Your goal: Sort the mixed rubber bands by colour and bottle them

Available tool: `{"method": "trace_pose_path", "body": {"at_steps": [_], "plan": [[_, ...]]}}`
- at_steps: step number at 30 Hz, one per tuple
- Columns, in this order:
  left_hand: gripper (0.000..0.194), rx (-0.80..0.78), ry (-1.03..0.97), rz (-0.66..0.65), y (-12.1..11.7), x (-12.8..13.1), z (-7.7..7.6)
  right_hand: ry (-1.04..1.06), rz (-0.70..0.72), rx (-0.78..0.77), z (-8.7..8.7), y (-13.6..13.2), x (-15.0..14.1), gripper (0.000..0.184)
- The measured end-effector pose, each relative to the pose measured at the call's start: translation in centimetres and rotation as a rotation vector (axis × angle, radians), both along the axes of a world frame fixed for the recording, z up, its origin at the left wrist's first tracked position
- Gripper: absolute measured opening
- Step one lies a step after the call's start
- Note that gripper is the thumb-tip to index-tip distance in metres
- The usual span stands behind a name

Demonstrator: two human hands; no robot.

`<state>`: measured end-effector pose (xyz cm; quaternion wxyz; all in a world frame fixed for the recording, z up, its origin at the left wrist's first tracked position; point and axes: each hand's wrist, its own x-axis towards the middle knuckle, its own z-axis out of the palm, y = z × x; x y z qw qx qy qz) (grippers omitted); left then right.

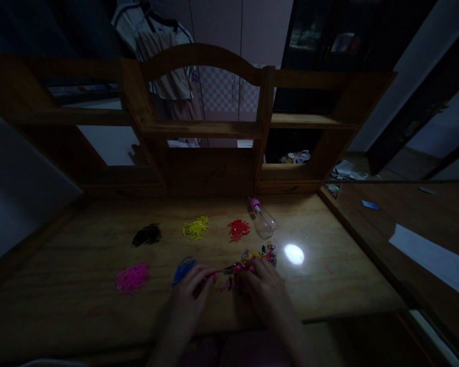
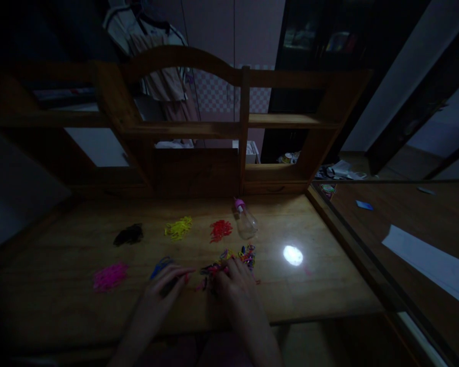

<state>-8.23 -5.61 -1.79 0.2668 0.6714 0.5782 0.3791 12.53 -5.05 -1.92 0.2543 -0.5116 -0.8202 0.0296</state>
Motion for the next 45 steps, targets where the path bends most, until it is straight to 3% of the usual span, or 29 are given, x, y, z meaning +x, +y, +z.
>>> {"method": "trace_pose_path", "body": {"at_steps": [10, 14, 19, 30, 36, 40, 45], "plan": [[0.026, -0.094, -0.287, 0.042, -0.8, -0.2, -1.0, -0.018, -0.061, 0.099, -1.7, 0.2, 0.2, 0.007], [0.03, -0.193, -0.463, 0.092, -0.9, -0.5, -1.2, 0.058, -0.058, 0.085, -1.1, 0.2, 0.9, 0.011], [0.031, -0.194, -0.575, 0.117, -0.7, 0.3, -1.0, 0.234, -0.127, 0.021, 0.3, 0.0, 1.2, 0.018], [0.021, 0.101, -0.279, -0.088, -0.7, 4.5, 2.0, 0.374, -0.072, 0.036, 2.3, -1.6, -1.1, 0.014], [0.013, 0.145, -0.265, -0.019, -1.0, 4.1, 2.1, 0.484, -0.04, -0.034, 3.2, -2.6, -2.1, 0.016], [0.013, 0.172, -0.198, 0.097, 0.7, 1.1, 1.6, 0.612, -0.108, -0.101, 3.6, -2.4, -1.7, 0.024], [0.022, 0.195, -0.019, 0.347, 6.2, -9.7, 1.3, 0.673, -0.294, -0.076, 2.3, -1.4, 1.7, 0.023]]}}
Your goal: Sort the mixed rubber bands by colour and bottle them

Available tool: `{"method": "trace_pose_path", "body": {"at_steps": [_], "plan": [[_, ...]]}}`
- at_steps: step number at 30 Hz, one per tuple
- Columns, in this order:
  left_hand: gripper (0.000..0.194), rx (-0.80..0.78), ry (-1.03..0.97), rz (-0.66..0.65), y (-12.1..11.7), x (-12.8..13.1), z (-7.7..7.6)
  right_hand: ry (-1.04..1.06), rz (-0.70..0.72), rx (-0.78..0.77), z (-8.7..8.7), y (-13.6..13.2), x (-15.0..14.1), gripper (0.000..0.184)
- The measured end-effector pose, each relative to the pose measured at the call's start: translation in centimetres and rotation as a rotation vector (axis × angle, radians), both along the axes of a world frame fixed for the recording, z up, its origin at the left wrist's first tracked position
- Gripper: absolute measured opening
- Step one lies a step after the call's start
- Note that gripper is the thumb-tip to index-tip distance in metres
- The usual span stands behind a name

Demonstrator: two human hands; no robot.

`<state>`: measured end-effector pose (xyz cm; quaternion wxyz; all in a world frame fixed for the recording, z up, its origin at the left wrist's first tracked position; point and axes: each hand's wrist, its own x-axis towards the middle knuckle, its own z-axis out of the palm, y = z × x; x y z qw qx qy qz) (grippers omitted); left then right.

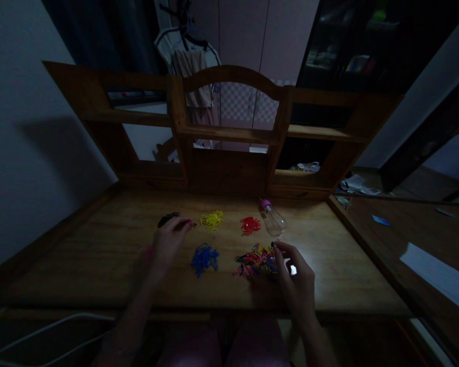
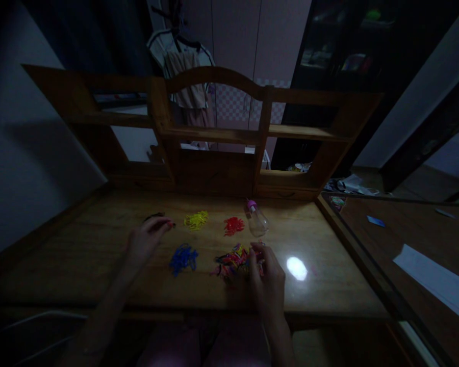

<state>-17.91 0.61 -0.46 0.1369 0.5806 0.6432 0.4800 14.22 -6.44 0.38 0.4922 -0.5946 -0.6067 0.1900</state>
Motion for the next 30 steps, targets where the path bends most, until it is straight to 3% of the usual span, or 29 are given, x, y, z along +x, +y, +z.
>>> {"method": "trace_pose_path", "body": {"at_steps": [4, 6, 9, 17, 23, 26, 30], "plan": [[0.025, -0.16, 0.203, 0.029, 3.8, -8.5, 0.1, 0.029, -0.076, -0.06, -1.6, 0.4, 2.3, 0.025], [0.022, -0.214, 0.253, 0.007, 4.8, -10.8, 0.1, 0.04, -0.111, -0.085, -2.2, 0.5, 2.8, 0.025], [0.02, -0.271, 0.324, -0.024, 5.4, -12.0, 0.0, 0.048, -0.134, -0.101, -2.5, 0.5, 3.0, 0.024], [0.031, -0.299, 0.312, -0.065, 5.1, -12.1, 0.2, 0.049, -0.127, -0.141, -2.6, 0.4, 3.3, 0.025], [0.031, -0.289, 0.254, -0.058, 4.8, -12.0, 1.7, 0.048, -0.124, -0.153, -2.7, 0.5, 3.3, 0.026], [0.025, -0.273, 0.216, -0.101, 4.0, -9.6, 2.8, 0.046, -0.123, -0.141, -2.7, 0.6, 3.3, 0.026], [0.017, -0.228, 0.211, -0.251, 2.0, -3.3, 4.0, 0.05, -0.124, -0.141, -2.6, 0.6, 3.2, 0.026]]}}
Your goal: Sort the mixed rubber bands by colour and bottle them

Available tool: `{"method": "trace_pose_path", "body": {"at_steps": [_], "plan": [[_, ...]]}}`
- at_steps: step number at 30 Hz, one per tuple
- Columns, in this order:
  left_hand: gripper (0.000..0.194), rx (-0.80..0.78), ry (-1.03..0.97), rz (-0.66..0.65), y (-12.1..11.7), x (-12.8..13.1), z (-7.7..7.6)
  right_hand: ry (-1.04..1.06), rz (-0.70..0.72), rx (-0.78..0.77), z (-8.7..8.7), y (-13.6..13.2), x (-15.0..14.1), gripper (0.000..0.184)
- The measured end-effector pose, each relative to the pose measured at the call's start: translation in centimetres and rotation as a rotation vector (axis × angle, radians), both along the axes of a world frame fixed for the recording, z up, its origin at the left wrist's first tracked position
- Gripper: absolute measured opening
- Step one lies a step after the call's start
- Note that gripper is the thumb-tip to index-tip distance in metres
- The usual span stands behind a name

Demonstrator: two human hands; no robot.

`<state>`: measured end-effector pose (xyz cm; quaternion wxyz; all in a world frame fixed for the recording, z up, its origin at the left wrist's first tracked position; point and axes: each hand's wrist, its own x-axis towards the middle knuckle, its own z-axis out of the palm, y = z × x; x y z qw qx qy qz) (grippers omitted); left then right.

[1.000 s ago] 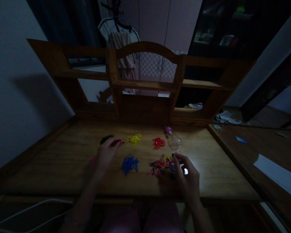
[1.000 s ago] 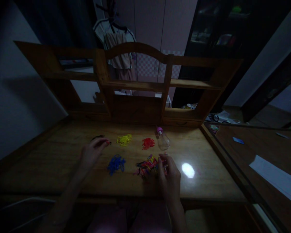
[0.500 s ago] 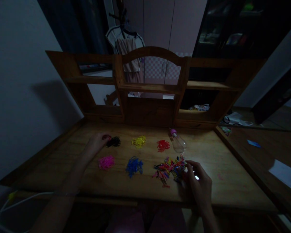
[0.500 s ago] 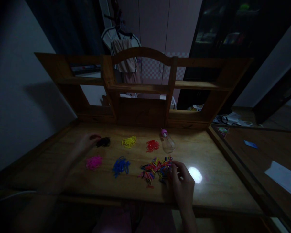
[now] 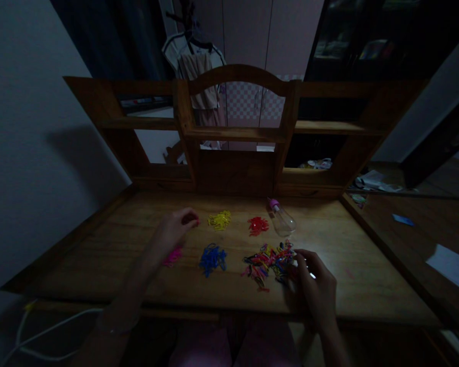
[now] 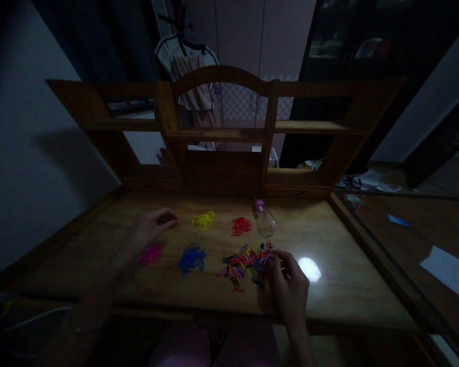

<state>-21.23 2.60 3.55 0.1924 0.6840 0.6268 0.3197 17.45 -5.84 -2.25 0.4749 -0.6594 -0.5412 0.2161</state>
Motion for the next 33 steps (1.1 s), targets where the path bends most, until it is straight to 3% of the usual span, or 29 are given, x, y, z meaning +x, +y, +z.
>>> {"method": "trace_pose_path", "body": {"at_steps": [6, 9, 13, 18, 24, 28, 33], "plan": [[0.014, 0.074, 0.093, -0.23, -0.8, 9.3, 0.2, 0.049, 0.018, -0.017, -0.2, -0.2, 0.0, 0.025], [0.017, 0.117, 0.166, -0.353, 1.0, 13.1, -0.6, 0.07, 0.018, 0.001, -0.1, -0.1, -0.1, 0.025], [0.023, 0.114, 0.206, -0.374, 4.2, 16.5, -1.7, 0.075, 0.023, 0.035, 0.0, 0.0, -0.1, 0.025], [0.03, 0.119, 0.196, -0.366, 4.4, 17.1, -1.7, 0.171, 0.031, 0.046, 0.0, -0.1, 0.1, 0.026], [0.026, 0.099, 0.126, -0.388, -0.7, 15.5, -0.8, 0.348, 0.036, 0.054, -0.1, 0.2, 0.7, 0.024], [0.025, -0.002, 0.105, -0.38, -3.9, 14.3, -2.3, 0.437, 0.015, 0.054, -0.2, 0.2, 1.0, 0.027], [0.019, -0.099, 0.068, -0.351, -5.2, 14.0, -4.6, 0.446, 0.021, 0.046, -0.1, 0.1, 1.0, 0.027]]}}
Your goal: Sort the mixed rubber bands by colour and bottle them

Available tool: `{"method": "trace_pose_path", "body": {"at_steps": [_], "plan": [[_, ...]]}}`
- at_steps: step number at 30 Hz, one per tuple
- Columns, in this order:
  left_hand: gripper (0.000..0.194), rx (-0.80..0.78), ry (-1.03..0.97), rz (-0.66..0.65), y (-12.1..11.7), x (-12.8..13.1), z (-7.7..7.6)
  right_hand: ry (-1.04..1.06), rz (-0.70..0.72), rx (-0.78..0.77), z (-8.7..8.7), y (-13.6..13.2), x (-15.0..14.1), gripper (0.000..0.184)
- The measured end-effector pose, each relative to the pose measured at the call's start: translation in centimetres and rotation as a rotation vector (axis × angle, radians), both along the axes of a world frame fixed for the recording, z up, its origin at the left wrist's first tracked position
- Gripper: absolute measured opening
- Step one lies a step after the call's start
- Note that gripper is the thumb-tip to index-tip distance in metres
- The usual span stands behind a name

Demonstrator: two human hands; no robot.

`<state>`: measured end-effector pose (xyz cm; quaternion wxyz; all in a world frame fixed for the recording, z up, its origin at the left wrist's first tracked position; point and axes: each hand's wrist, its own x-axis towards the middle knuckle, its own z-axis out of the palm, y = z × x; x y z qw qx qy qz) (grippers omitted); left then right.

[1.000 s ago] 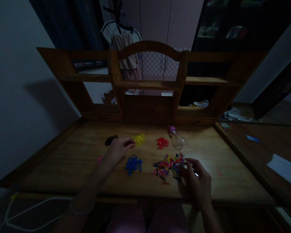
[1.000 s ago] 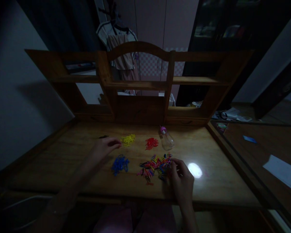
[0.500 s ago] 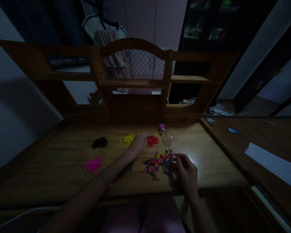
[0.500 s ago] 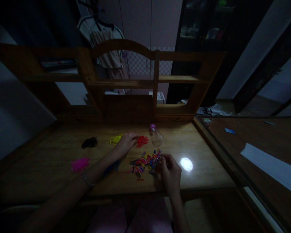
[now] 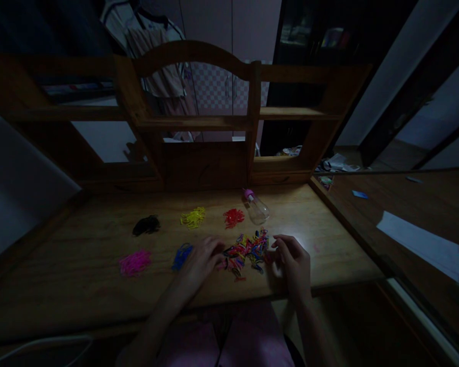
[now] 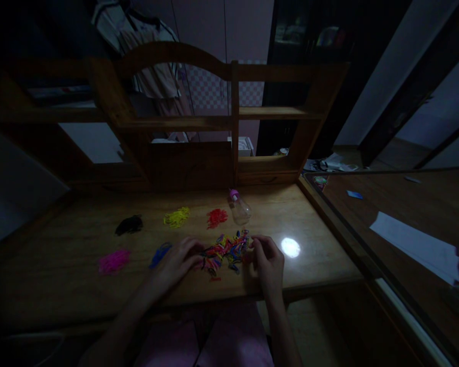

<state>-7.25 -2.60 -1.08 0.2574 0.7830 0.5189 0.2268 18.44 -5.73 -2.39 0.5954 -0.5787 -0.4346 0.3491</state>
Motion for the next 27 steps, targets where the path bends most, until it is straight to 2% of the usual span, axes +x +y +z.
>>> {"method": "trace_pose_path", "body": {"at_steps": [5, 14, 20, 27], "plan": [[0.008, 0.013, 0.031, 0.027, 0.2, 0.6, -0.5, -0.001, -0.002, -0.002, -0.1, 0.0, -0.1, 0.03], [0.016, 0.005, -0.05, 0.02, 0.6, 0.7, 0.9, -0.021, 0.008, -0.014, -0.2, 0.0, 0.0, 0.028], [0.022, 0.048, -0.04, 0.089, 1.1, 1.1, 0.1, -0.044, 0.006, 0.0, -0.2, 0.0, -0.1, 0.029], [0.008, 0.054, 0.075, 0.07, 1.5, 1.1, -0.7, -0.049, 0.009, 0.012, -0.2, 0.0, -0.2, 0.027]]}}
